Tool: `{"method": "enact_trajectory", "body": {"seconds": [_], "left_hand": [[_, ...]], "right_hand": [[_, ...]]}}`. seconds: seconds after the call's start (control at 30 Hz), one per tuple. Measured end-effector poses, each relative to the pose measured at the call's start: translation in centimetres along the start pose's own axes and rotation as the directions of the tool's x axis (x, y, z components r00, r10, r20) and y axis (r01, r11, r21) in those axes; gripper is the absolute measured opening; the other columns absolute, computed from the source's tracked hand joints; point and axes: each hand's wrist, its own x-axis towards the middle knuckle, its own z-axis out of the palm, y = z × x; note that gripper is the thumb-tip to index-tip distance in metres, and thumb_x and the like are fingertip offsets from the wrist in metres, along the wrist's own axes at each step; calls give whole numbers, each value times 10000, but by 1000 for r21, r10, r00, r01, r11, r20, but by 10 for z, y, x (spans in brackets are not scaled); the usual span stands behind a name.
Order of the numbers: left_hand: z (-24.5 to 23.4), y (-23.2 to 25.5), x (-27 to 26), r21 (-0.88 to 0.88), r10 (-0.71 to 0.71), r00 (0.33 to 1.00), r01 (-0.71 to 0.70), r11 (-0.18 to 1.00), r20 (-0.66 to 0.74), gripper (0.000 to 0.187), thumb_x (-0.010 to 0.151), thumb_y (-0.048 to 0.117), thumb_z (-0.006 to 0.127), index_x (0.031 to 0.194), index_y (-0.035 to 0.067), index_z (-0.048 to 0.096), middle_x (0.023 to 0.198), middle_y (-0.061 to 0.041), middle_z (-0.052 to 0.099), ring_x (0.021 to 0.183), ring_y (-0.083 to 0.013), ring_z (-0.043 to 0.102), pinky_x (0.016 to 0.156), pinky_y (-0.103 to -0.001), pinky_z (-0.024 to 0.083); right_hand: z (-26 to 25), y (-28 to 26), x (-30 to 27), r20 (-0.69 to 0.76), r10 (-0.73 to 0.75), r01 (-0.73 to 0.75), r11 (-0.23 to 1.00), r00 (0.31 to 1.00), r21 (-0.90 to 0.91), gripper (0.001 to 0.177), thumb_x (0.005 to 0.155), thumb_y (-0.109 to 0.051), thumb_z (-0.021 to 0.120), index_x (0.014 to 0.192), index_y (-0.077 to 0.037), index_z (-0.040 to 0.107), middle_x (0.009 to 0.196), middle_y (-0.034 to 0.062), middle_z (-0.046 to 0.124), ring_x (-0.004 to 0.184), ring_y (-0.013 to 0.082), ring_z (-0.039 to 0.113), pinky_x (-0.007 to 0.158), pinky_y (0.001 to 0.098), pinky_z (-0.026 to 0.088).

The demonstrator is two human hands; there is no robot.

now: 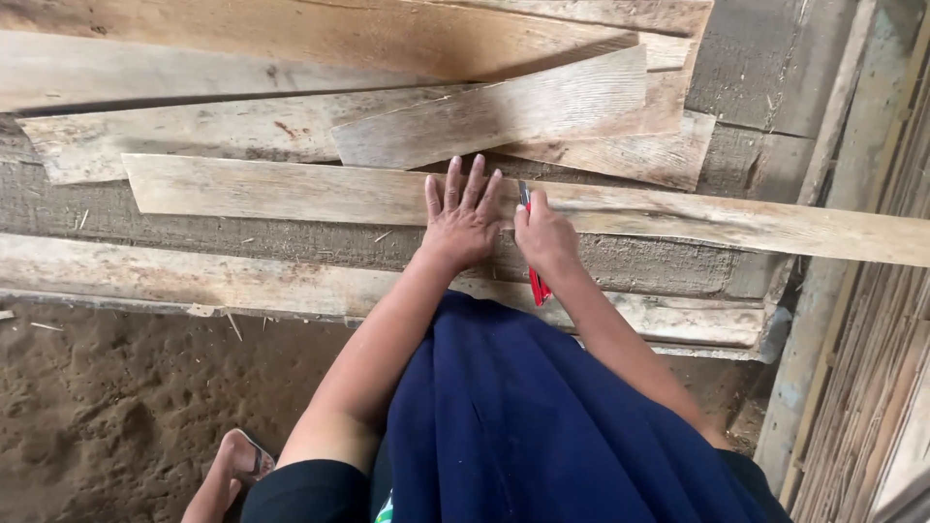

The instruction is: Cutting and trimming thin wood strips or veneer using a utility knife on a wooden platform.

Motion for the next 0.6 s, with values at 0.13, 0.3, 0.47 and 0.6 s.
{"method": "enact_trajectory", "body": {"seconds": [0.13,0.3,0.47,0.6], "left_hand": [[-8,-1,-4,-50,23,999,-22,999,32,738,1048,537,360,1663,279,45,1715,-61,-155,1537,-407,-210,1204,-689,-79],[-1,-6,3,-48,44,997,-41,998,70,726,1046,514,370,1658,315,32,1703,-73,-198,1516,-415,-261,1175,-700,-129],[1,-5,3,-58,41,998,-38,998,53,706,1057,481,370,1658,322,35,1707,-74,-190,1522,-411,-254,1186,-689,-120],[2,-4,1,-47,17,998,-14,999,52,706,1051,491,385,1660,343,58,1707,-56,-195,1521,-393,-267,1186,-681,-130]], "right_hand": [[18,3,15,-44,25,-26,999,999,-20,328,1061,-405,318,1188,-158,492,861,234,694,923,480,716,831,546,545],[21,-2,16,-50,72,-77,992,996,-103,355,1057,-439,297,1177,-150,465,925,254,691,985,496,698,860,592,512],[7,-26,10,13,78,-77,991,997,-109,321,1039,-350,296,1191,-111,448,1023,299,694,1061,512,671,912,626,480],[-11,-41,-1,115,105,-104,995,988,-7,370,1016,-326,310,1261,-77,433,1108,326,676,1157,539,623,985,672,432]]}}
